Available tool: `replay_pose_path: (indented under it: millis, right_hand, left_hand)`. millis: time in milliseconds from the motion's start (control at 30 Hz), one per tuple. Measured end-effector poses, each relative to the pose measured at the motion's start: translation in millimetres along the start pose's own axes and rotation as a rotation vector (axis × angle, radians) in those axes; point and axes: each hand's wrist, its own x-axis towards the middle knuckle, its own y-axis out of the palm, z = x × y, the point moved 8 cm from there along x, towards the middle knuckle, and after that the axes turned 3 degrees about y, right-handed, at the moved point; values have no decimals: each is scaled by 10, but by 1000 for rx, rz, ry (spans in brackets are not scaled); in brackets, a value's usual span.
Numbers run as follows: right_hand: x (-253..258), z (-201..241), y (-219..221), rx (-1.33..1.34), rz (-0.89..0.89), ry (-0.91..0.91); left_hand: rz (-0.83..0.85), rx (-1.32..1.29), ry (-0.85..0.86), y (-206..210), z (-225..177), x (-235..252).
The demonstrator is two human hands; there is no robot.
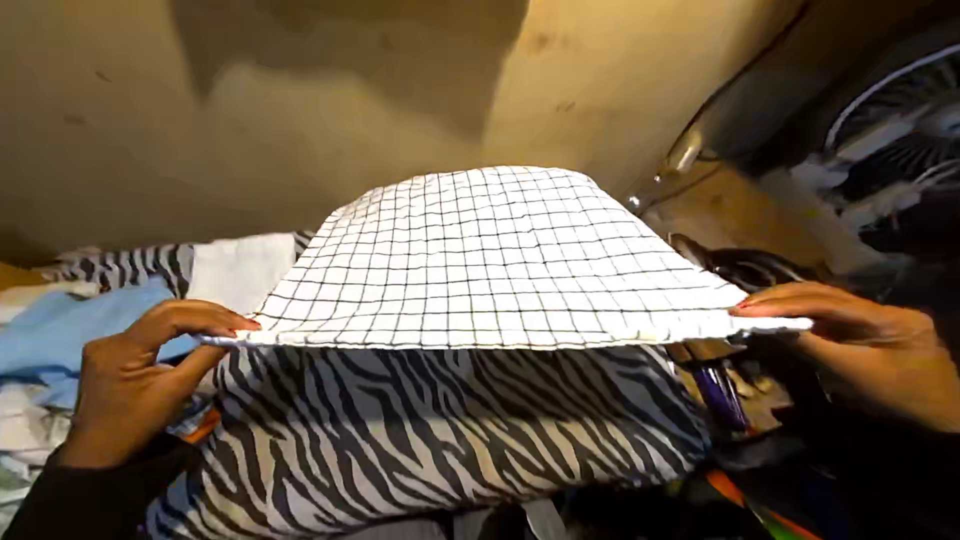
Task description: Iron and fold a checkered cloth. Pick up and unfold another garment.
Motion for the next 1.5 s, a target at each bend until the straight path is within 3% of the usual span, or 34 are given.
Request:
replay_pose_path:
  millis: [167, 333, 467, 600, 767, 900, 1100, 1300, 1400, 1500]
  right_hand:
    - [-674, -557, 442, -12, 74, 196]
    - [-1141, -774, 657, -52, 228, 288]
    - [-1013, -937, 665, 68, 126, 445]
    - [-791, -1196, 766, 12, -22, 693]
    - [-777, -1332, 874, -31, -91, 773]
    - [-743, -1287, 870, -54, -207, 781]
    - [-771, -1107, 986, -562, -27, 844]
    - [-824, -987, 1207, -700, -67, 899]
    - [-851, -946, 1160, -673, -13, 986]
    - [-945, -942, 1155, -704, 0, 933]
  left_hand:
    - [129, 25, -175, 506, 210, -746]
    - [271, 110, -317, 777, 284, -1270]
    - [215, -15, -506, 904, 423, -1097]
    - [39, -224, -837, 1092, 693, -741]
    - [38, -434, -957, 1392, 996, -660]
    - [5, -380, -977, 1436, 1044, -647]
    - [167, 32, -806, 1324, 889, -671]
    - [276, 138, -948, 1468, 719, -788]
    - [234, 220, -855, 1415, 701, -853]
    - [194, 350, -696, 1385, 585, -941]
